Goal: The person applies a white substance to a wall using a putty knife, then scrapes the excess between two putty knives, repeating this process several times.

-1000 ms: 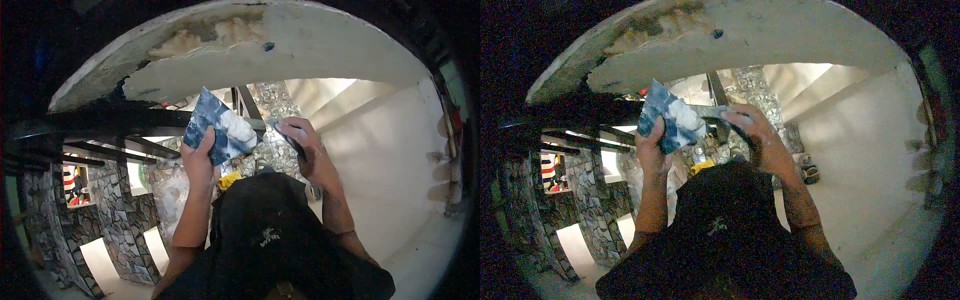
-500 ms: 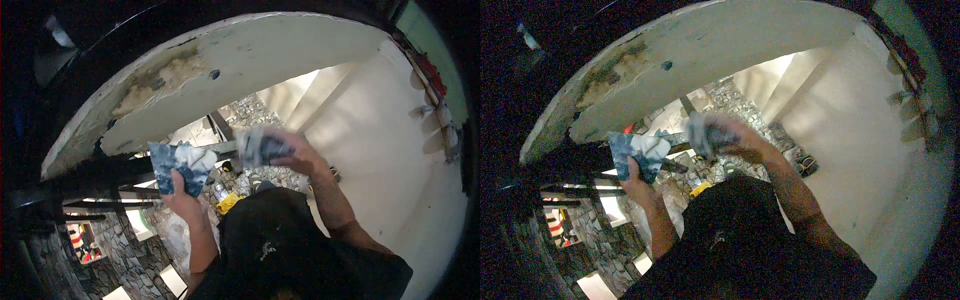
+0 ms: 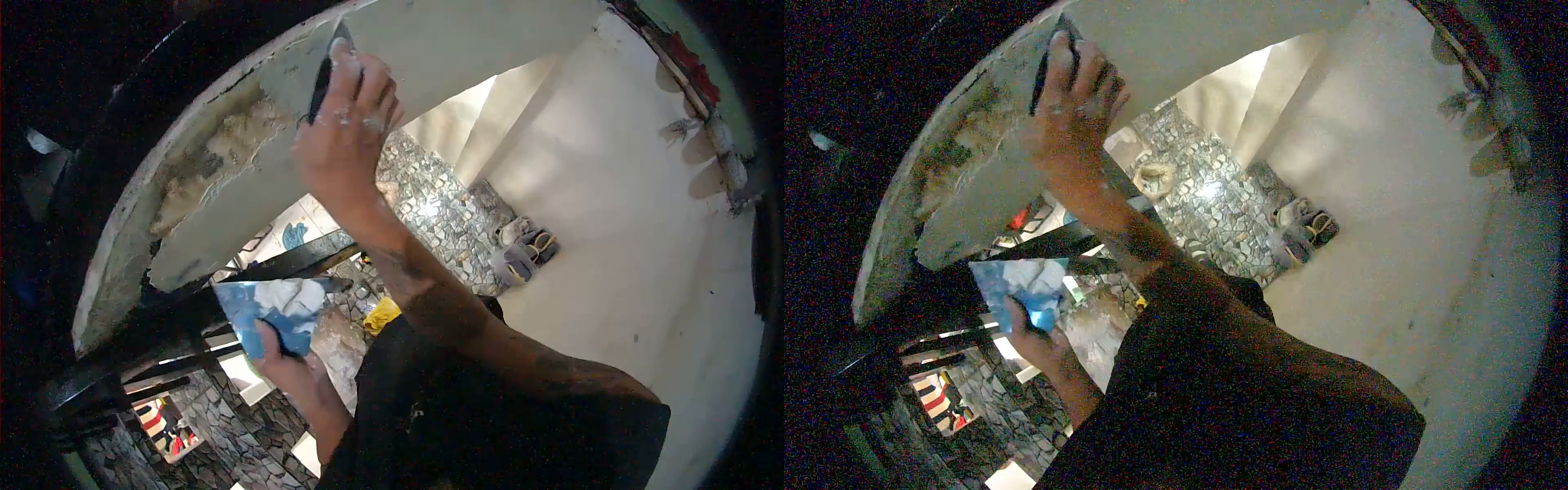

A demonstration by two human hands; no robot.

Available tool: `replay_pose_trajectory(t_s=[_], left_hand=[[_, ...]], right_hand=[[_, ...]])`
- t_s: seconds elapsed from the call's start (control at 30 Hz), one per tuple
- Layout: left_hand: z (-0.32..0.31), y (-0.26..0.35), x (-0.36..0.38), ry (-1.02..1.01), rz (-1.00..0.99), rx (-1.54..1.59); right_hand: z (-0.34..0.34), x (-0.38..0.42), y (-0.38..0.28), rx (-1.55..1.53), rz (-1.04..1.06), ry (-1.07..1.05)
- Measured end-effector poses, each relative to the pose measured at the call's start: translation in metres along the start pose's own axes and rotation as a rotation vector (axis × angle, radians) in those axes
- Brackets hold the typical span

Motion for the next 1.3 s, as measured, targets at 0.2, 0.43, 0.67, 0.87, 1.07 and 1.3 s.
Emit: replay_pose_trajectory(t_s=[0.2, 0.43, 0.67, 0.87, 1.07, 1.3], left_hand=[[0.014, 0.011, -0.001, 0.046, 0.062, 0.208], [0.028, 0.007, -0.002, 0.129, 0.087, 0.242], [0.018, 0.006, 0.001, 0.086, 0.080, 0.262], [0.023, 0.004, -0.007, 0.027, 0.055, 0.240], [0.032, -0.003, -0.006, 0.056, 0.101, 0.249], [0.028, 0.012, 0.003, 0.105, 0.065, 0.235]], right_hand=[[-0.017, 0.021, -0.043, -0.013, 0.049, -0.015], [0.028, 0.029, -0.042, -0.190, 0.109, -0.106], [0.028, -0.018, 0.068, -0.003, 0.019, 0.098], [0.009, -0.011, 0.022, 0.008, -0.091, 0.099], [-0.003, -0.001, -0.019, -0.109, -0.069, 0.033], [-0.017, 0.029, -0.068, -0.305, -0.026, -0.128]])
Point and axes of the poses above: each hand's wrist, its own x-axis away from the middle knuckle, its own z-axis out of the back of the hand, y = z × x, the point moved 10 cm from there along -x, towards the middle knuckle, and after that the axes turned 3 degrees about -x, right-handed, at the moved point
